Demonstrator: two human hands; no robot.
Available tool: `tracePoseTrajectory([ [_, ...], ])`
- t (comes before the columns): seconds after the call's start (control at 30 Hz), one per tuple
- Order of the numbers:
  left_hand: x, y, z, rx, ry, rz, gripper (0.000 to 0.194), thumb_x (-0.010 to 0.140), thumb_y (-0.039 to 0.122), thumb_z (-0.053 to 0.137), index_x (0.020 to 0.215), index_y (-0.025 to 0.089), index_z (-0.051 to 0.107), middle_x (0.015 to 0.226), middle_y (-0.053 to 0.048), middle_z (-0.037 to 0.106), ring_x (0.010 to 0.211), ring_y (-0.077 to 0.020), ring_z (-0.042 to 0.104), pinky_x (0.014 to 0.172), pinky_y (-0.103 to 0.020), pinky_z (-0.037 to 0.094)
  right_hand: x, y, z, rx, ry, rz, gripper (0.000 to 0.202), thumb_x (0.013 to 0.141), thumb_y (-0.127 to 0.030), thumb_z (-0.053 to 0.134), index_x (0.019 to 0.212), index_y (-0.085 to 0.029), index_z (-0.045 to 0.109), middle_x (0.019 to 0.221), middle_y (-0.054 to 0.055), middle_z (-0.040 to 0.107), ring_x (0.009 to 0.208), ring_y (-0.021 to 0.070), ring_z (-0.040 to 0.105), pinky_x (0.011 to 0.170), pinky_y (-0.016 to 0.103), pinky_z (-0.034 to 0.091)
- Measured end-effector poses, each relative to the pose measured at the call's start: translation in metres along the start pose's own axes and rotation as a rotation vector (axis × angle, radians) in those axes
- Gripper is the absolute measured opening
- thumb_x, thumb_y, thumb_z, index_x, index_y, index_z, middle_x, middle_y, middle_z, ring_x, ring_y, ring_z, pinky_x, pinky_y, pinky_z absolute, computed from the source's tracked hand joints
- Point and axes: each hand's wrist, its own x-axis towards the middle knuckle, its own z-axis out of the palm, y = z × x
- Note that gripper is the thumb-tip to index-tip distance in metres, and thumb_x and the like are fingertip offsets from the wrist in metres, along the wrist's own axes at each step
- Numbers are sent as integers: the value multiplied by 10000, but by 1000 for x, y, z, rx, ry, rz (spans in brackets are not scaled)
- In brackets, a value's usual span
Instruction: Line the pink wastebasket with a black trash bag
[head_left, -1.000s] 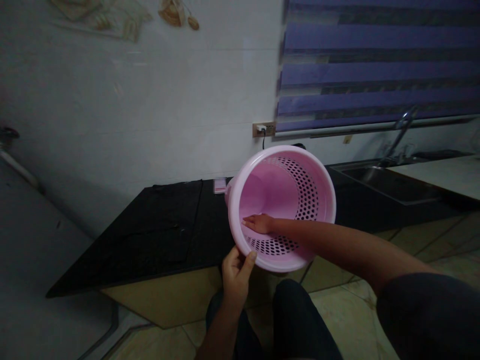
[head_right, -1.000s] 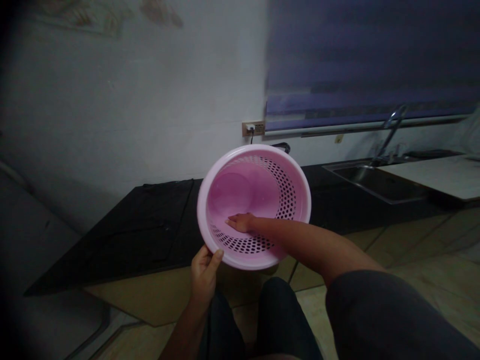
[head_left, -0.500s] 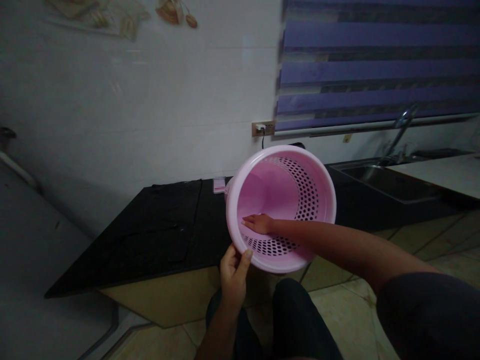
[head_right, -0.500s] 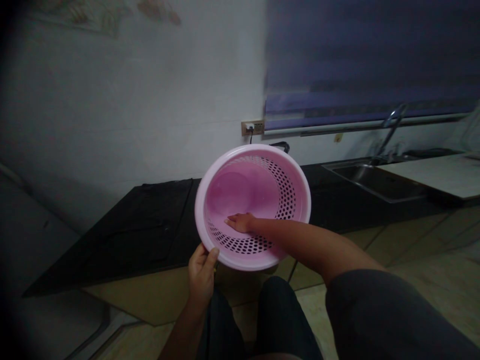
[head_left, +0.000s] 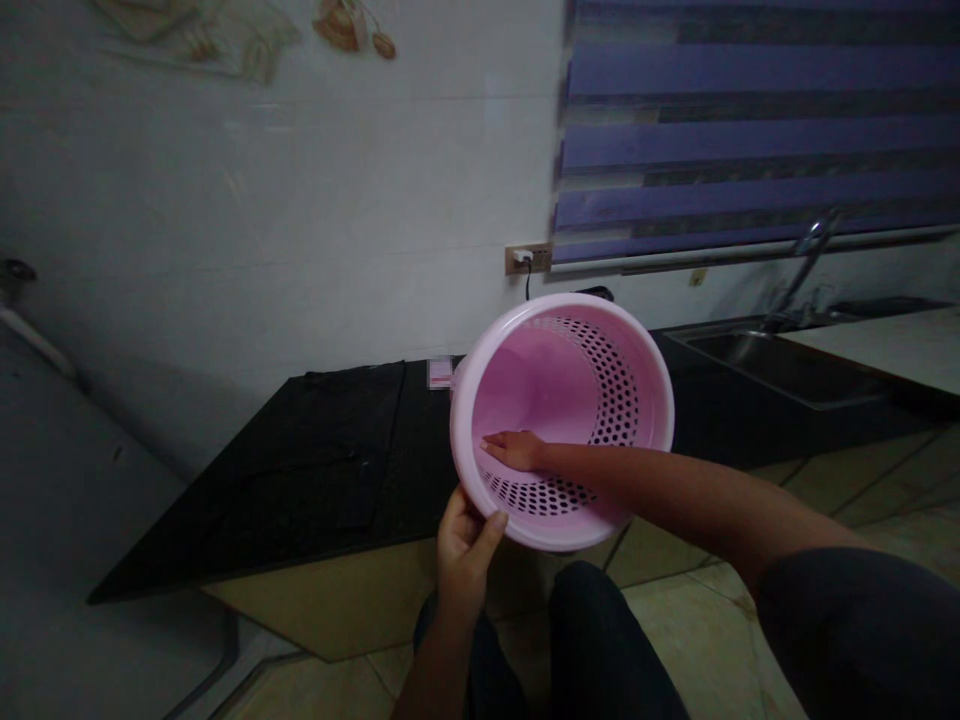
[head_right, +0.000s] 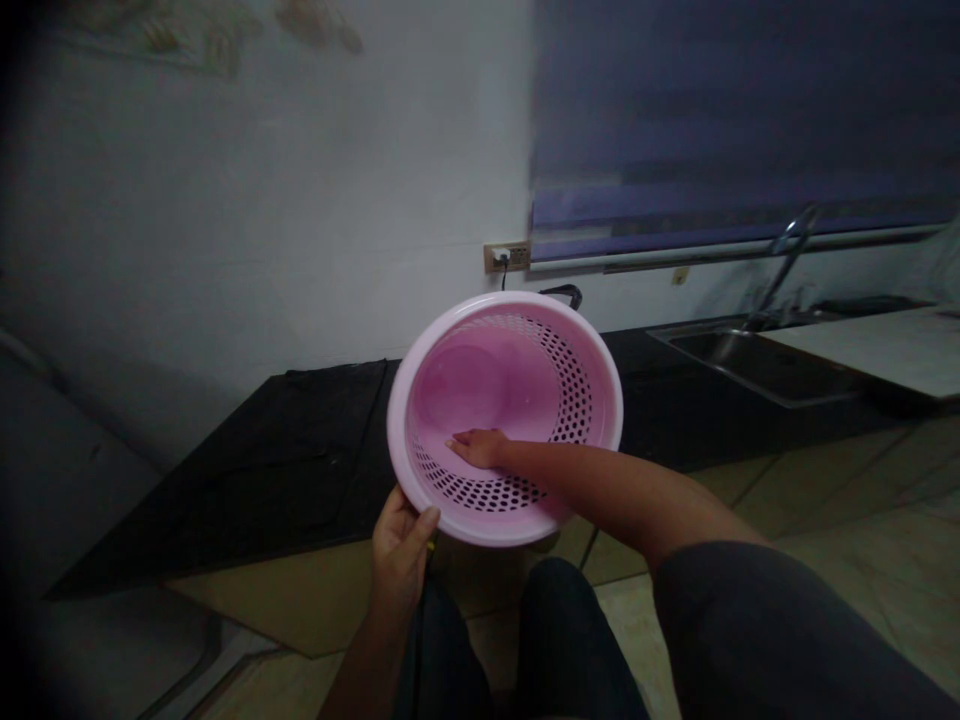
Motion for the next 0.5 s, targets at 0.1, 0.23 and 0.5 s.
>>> tracePoseTrajectory([
  [0.1, 1, 2, 0, 1, 1, -2, 545, 629, 366, 787, 1114, 164, 643, 1023, -99, 724, 950, -228, 669, 856, -305, 503, 1, -2, -1, 7, -2, -9, 691, 931, -601, 146, 1428, -216, 434, 1411, 97, 472, 1301, 284, 434, 1082, 448, 322],
  [0.23, 2, 5, -2, 2, 2, -15, 463, 641, 327, 775, 1054, 152, 659, 971, -91, 737, 907, -205, 677, 836, -284, 507, 1, -5, -2, 7, 0, -11, 724, 926, -609, 127, 1425, -186, 438, 1408, 111, 473, 1305, 278, 428, 1088, 437, 314],
  [0.5, 4, 4, -6, 23, 32, 27, 259, 653, 295, 770, 844, 146, 679, 795, -56, 738, 783, -181, 681, 745, -257, 515, 3, -7, -3, 7, -3, -2, 748, 915, -624, 125, 1414, -173, 453, 1398, 138, 477, 1285, 304, 448, 1059, 489, 334],
])
